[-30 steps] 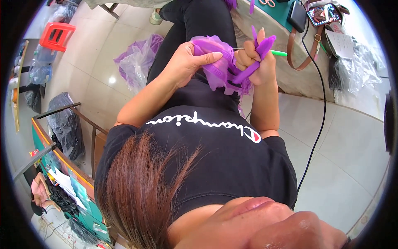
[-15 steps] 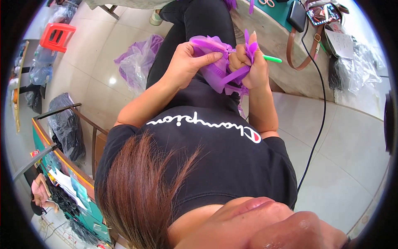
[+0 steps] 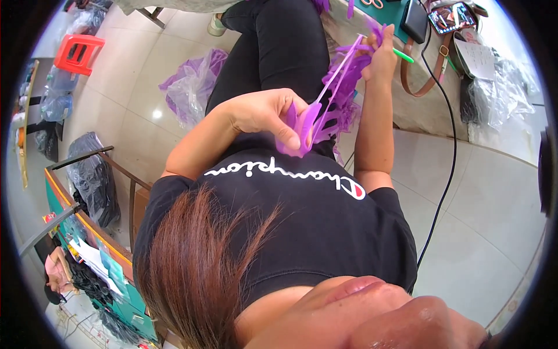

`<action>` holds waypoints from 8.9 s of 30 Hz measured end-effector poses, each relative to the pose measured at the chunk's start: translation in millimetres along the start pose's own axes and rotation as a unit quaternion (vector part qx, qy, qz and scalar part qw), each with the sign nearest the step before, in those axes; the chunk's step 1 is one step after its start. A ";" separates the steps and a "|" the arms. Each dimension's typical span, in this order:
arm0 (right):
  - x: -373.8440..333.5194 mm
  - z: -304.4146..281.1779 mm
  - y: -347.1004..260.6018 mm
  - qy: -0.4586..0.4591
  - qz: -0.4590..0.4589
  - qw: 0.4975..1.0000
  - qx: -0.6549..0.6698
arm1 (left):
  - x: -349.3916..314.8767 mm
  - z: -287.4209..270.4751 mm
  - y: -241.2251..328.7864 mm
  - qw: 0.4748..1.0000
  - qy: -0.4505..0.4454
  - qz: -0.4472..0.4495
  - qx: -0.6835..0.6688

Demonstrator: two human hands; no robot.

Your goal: Sorting and preparing purple plastic strips using a small tool.

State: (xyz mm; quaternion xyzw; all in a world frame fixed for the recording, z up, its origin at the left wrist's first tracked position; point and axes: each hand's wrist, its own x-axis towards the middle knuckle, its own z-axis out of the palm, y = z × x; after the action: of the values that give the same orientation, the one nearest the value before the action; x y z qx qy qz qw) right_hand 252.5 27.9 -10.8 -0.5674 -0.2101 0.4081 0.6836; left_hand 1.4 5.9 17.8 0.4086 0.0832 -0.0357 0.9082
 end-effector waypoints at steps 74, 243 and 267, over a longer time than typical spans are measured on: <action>-81.9 -55.1 -53.7 -0.367 -0.204 0.858 0.296 | 9.1 -42.1 -2.5 0.894 0.295 0.299 -0.157; -9.8 18.4 -13.4 -0.294 -0.274 0.907 -0.124 | -1.5 -18.9 34.4 0.897 0.236 0.375 -0.005; -49.8 -143.2 176.6 0.064 0.099 0.993 -0.031 | -79.4 -72.5 16.8 0.825 0.281 0.471 -0.133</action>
State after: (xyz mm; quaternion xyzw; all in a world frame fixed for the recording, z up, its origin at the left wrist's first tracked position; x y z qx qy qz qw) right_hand 274.7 -94.2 -207.7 -0.6312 -0.1208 0.4300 0.6341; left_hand -83.2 71.0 -2.9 0.2660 0.1363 0.5244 0.7973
